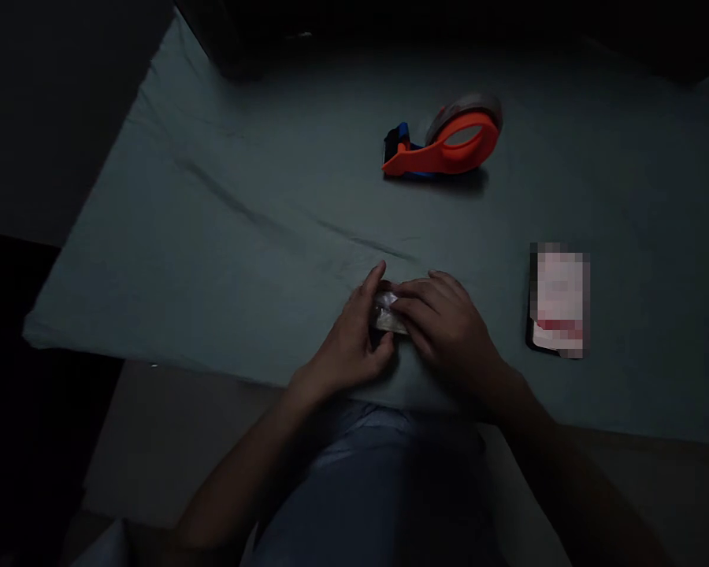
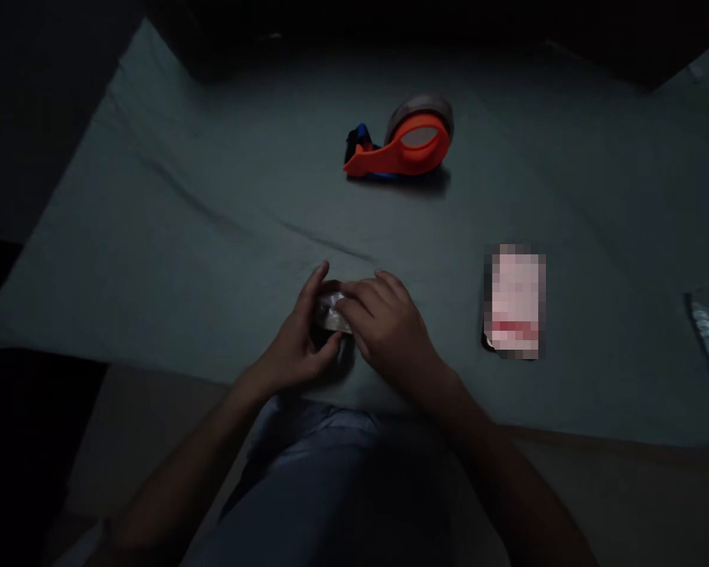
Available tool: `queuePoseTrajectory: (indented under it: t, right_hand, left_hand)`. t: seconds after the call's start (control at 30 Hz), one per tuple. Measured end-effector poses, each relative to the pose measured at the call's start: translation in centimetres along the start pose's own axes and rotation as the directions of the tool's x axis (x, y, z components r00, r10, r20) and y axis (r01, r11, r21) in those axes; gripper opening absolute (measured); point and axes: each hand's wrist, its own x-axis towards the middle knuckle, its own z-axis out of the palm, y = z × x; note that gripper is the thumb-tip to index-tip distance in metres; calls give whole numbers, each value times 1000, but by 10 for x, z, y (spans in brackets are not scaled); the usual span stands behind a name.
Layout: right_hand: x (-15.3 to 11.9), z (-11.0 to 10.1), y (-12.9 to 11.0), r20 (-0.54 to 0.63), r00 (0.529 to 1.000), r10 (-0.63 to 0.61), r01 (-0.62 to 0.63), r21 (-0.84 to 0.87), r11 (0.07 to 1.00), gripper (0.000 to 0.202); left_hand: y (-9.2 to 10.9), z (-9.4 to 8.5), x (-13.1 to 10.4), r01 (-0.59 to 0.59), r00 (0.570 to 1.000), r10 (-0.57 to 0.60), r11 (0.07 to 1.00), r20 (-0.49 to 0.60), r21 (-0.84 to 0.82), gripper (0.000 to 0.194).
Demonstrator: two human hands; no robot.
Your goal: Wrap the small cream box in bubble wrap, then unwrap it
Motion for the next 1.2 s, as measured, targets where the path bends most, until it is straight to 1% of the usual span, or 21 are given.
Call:
queuePoseTrajectory:
  t: [0.07, 0.1, 0.13, 0.2, 0.27, 0.3, 0.37, 0.4, 0.43, 0.53, 0.57, 0.67, 0.73, 0.77, 0.83, 0.9, 0.93, 1.0, 1.07, 1.13, 1.2]
  right_hand:
    - [3, 0, 0, -42, 997, 57, -54, 76, 996, 17]
    - [4, 0, 0, -71, 989, 127, -117, 130, 985, 16]
    - [6, 0, 0, -100, 972, 214, -193, 186, 963, 14]
    - [9, -2, 1, -166, 912, 376, -326, 266, 907, 11]
    - [10, -5, 4, -256, 845, 470, -400, 281, 872, 16]
    - [10, -7, 4, -306, 814, 493, -423, 270, 865, 18]
    - [6, -10, 4, -357, 770, 528, -463, 256, 849, 17]
    - [3, -11, 2, -339, 767, 545, -481, 259, 838, 14]
    - [0, -10, 0, -295, 777, 556, -492, 264, 829, 14]
    - [-7, -5, -6, -126, 821, 557, -506, 292, 812, 21]
    - [-7, -2, -8, -94, 833, 544, -496, 306, 813, 20]
    - [-7, 3, -13, -117, 867, 484, -418, 356, 836, 1]
    - [-10, 5, -16, -203, 862, 465, -371, 374, 850, 7]
    - [-13, 5, -17, -251, 839, 483, -374, 378, 847, 8]
    - [-24, 6, -18, -331, 756, 565, -438, 385, 812, 9]
    - [-39, 7, -17, -370, 656, 658, -538, 382, 751, 17]
    - [-48, 8, -16, -363, 629, 687, -581, 368, 726, 27]
    - [-64, 9, -14, -293, 649, 702, -628, 315, 711, 47]
    - [-74, 8, -11, -233, 695, 680, -639, 233, 733, 58]
    - [-78, 5, -10, -229, 752, 618, -596, 165, 786, 62]
    - [-74, 1, -9, -237, 816, 527, -509, 136, 850, 61]
  left_hand:
    - [0, 2, 0, -4, 1000, 4, 1000, 11, 6, 91]
    - [0, 3, 0, -14, 1000, 14, 1000, 17, 12, 92]
    - [0, 4, -1, -34, 999, 33, 999, 21, 21, 92]
    - [2, 7, -4, -76, 997, 76, 997, 6, 33, 92]
    - [4, 8, -7, -80, 994, 83, 996, -76, 39, 90]
    - [5, 9, -8, -58, 987, 65, 997, -149, 46, 88]
    - [6, 8, -9, 18, 950, 3, 998, -313, 63, 76]
    - [7, 7, -8, 58, 930, -28, 996, -367, 70, 67]
    - [8, 6, -7, 92, 920, -56, 993, -389, 74, 57]
    - [11, 6, -1, 127, 937, -100, 990, -334, 61, 31]
    - [13, 7, 2, 123, 944, -101, 991, -314, 52, 24]
    - [19, 13, 8, 80, 949, -67, 996, -307, 30, 12]
    - [21, 16, 9, 30, 940, -17, 999, -342, 31, 11]
    - [21, 17, 9, 7, 929, 6, 999, -371, 36, 12]
    - [17, 17, 5, -2, 900, 19, 999, -436, 40, 11]
    - [11, 14, -3, 46, 879, -20, 998, -476, 44, 10]
    - [8, 12, -8, 81, 873, -49, 996, -485, 45, 11]
    - [1, 7, -17, 142, 867, -93, 988, -490, 64, 19]
    - [-4, 1, -25, 155, 875, -80, 981, -478, 119, 32]
    - [-5, -4, -28, 102, 912, -6, 972, -411, 212, 45]
    - [-2, -9, -27, 18, 957, 64, 960, -283, 279, 52]
